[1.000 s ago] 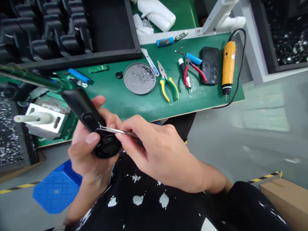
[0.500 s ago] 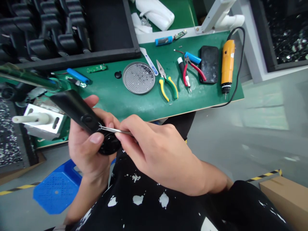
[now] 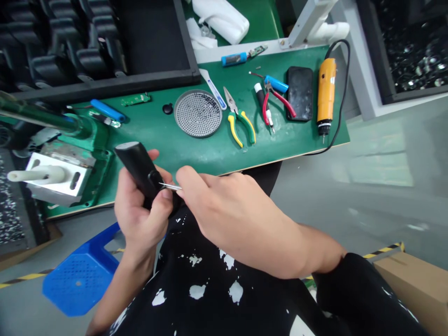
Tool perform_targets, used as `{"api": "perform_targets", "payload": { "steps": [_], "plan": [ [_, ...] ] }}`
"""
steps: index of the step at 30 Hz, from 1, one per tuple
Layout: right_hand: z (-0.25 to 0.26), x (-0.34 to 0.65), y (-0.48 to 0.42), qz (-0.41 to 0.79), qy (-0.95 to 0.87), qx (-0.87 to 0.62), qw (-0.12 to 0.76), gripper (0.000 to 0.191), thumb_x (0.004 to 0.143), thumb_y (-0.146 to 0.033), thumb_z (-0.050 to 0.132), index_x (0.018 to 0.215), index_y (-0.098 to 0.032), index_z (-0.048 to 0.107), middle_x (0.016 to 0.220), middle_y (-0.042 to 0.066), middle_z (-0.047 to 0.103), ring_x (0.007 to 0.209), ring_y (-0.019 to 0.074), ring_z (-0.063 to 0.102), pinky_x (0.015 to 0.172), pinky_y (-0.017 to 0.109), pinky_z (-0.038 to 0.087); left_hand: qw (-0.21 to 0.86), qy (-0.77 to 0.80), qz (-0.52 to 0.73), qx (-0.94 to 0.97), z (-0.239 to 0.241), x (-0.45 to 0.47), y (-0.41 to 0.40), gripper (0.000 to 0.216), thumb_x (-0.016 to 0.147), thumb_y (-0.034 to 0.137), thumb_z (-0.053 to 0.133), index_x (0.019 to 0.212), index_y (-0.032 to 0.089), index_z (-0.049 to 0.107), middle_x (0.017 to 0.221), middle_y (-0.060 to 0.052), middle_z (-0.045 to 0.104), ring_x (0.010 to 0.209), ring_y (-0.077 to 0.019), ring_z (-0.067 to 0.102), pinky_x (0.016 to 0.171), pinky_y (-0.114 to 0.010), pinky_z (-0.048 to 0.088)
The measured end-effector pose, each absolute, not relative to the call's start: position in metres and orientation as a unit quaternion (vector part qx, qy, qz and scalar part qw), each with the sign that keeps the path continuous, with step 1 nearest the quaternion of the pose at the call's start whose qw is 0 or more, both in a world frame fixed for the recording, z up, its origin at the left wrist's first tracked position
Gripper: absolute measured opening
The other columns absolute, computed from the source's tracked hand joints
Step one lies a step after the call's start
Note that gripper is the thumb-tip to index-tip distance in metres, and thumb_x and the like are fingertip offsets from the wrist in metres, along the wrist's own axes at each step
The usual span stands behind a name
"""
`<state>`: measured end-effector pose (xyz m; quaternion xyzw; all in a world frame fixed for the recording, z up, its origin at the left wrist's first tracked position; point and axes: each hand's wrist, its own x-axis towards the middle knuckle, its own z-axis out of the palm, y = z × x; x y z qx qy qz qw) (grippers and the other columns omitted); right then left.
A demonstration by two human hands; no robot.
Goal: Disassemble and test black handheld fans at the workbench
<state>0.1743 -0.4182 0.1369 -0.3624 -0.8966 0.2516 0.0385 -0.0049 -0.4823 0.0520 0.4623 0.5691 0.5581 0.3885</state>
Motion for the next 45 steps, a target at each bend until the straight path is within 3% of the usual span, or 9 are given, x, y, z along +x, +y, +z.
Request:
{"api": "perform_targets", "payload": {
  "steps": [12,19,25,31,45],
  "plan": [
    [0.128,0.184,-0.405,0.182,-0.943,-0.276,-0.024,0.014,0.108,-0.017,0.044,0.101,-0.019,0.055,0.078,0.001,0.062,0.054,0.0146,0.045,0.055,0.038,0.019,0.511,0.564,0.479,0.438,0.045,-0.009,-0.48,0.055,0.087,0.02,0.072,0.141,0.024,0.059,0.095,-0.001,0.061,0.078,-0.0155,0.055,0.074,-0.028,0.048],
    [0.116,0.184,-0.408,0.223,-0.926,-0.306,0.012,0.023,0.114,-0.028,0.037,0.102,-0.018,0.054,0.075,-0.001,0.061,0.059,0.0133,0.051,0.054,0.034,0.022,0.578,0.509,0.521,0.368,0.039,-0.007,-0.481,0.049,0.094,0.029,0.069,0.142,0.026,0.058,0.093,-0.001,0.058,0.075,-0.0144,0.057,0.069,-0.027,0.048],
    [0.112,0.184,-0.412,0.246,-0.914,-0.319,0.037,0.014,0.11,-0.021,0.043,0.104,-0.018,0.055,0.079,-0.001,0.064,0.059,0.0124,0.052,0.054,0.032,0.025,0.62,0.486,0.552,0.272,0.042,0.003,-0.48,0.048,0.09,0.029,0.073,0.136,0.025,0.062,0.091,0.0,0.056,0.067,-0.0122,0.053,0.06,-0.026,0.048],
    [0.111,0.183,-0.417,0.287,-0.894,-0.34,0.062,0.023,0.113,-0.028,0.039,0.101,-0.018,0.056,0.082,-0.001,0.067,0.058,0.011,0.053,0.053,0.031,0.026,0.645,0.437,0.593,0.205,0.046,0.011,-0.481,0.047,0.087,0.028,0.074,0.132,0.022,0.061,0.089,0.001,0.055,0.063,-0.0109,0.053,0.054,-0.025,0.05],
    [0.105,0.178,-0.431,0.323,-0.86,-0.378,0.115,0.016,0.113,-0.029,0.044,0.111,-0.019,0.057,0.095,0.0,0.076,0.069,0.0109,0.069,0.052,0.028,0.032,0.678,0.372,0.614,0.157,0.053,0.014,-0.477,0.047,0.083,0.028,0.075,0.127,0.023,0.059,0.082,0.003,0.052,0.056,-0.0097,0.05,0.039,-0.02,0.042]
  ]
}}
